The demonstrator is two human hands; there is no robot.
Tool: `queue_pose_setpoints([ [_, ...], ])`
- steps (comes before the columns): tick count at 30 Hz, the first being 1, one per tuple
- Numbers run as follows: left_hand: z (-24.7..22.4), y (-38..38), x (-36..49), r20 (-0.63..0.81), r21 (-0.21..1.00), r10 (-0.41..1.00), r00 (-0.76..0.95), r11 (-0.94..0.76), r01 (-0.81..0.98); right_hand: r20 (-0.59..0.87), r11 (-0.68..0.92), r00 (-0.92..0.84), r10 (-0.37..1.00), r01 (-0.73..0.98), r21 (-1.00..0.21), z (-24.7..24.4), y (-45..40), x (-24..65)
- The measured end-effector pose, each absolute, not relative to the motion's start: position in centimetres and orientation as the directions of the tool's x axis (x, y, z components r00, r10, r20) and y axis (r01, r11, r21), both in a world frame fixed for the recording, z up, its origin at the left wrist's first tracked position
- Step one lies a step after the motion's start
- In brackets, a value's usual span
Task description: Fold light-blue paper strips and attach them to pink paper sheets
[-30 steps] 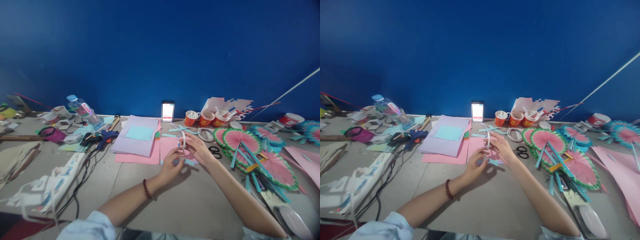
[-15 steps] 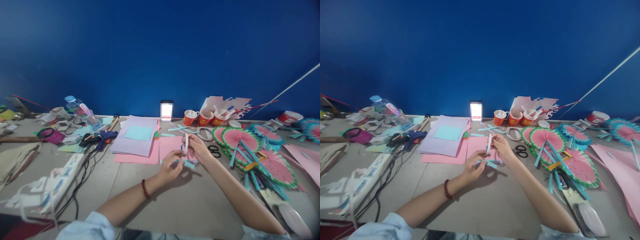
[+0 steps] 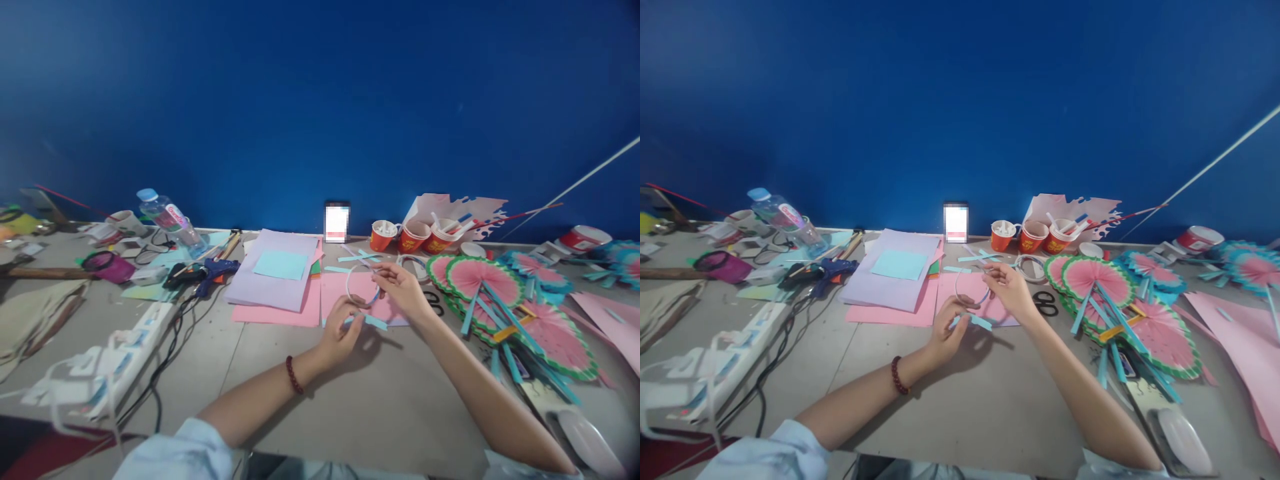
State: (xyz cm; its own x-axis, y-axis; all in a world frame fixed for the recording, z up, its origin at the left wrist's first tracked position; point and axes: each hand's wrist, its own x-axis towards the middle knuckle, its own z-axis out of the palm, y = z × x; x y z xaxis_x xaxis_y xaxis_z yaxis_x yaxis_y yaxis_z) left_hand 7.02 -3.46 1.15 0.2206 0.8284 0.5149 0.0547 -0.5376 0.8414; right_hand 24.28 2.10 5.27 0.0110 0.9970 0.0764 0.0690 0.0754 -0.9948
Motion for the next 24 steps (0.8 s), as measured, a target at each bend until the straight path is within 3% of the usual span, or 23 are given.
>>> queue_pose_setpoints([
  [9, 0.5, -2.8, 7.1, 0.469, 0.862, 0.880, 0.071, -0.474, 0.182, -0.183, -0.190, -0.053, 0.982, -0.302, -0.934, 6.2, 2.1, 25.0],
  [18, 0.4, -3.0, 6.9, 0.490, 0.839, 0.865, 0.104, -0.501, 0.213, -0.286, -0.292, -0.075, 0.955, -0.401, -0.868, 5.0, 2.5, 25.1],
  [24, 1.4, -3.4, 7.0, 0.495, 0.832, 0.848, 0.192, -0.526, 0.176, -0.212, -0.233, -0.097, 0.972, -0.385, -0.893, 6.0, 2.0, 24.9],
])
